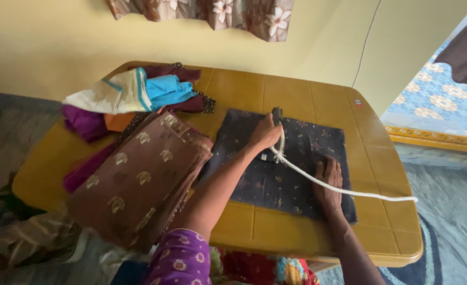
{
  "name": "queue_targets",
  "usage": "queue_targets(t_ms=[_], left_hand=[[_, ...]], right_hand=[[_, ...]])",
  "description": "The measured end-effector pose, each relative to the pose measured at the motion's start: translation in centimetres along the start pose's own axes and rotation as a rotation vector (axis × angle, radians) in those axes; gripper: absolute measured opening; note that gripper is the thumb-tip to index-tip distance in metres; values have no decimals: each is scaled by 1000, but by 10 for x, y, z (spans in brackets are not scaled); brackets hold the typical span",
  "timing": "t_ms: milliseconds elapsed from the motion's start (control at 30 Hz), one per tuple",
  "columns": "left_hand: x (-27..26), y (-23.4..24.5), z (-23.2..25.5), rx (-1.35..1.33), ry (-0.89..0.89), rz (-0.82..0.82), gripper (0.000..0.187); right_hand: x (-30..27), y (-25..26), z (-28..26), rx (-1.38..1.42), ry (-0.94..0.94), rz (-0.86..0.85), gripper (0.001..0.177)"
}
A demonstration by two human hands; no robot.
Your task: The person irons a dark patterned cloth on a yellow table, repeatedly folding and pressing it with an iron. After finishing, they fold the cloth and place it on a stack of other folded garments. They then unfold a light-colored cloth and begin ironing it.
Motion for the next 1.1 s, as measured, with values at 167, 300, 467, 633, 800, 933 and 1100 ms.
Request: queue_targets(t_ms=[167,300,467,633,800,933,1100], left_hand=[[40,-21,-23,-91,52,116,56],[33,-27,-7,347,-345,20,38],[-5,16,-7,47,86,-66,66],[-71,77,-10,139,45,-101,49],[-123,124,-9,383,-368,-82,30],[-121,141,-20,59,74,-75,42],[-75,129,-25,142,-61,2,38]], right_hand=[[5,-3,-8,-19,26,-2,35],[7,-3,-10,-47,7,-33,36],[5,-9,-4,-85,53,-29,34],[-3,-14,3,-75,159,-3,36],[-4,-18,6,-60,143,-4,36],[-5,-16,3,-78,177,7,37],[-5,-9,-8,-85,203,6,37]])
Point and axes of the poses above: each hand's wrist, its own x-axis towards the middle knuckle, its own y-axis out of the back of the hand, z = x × y, the point moved 7 cm from there along x, towards the middle knuckle, and after that the axes turned 14 degrees about z, right-handed, at the moved point
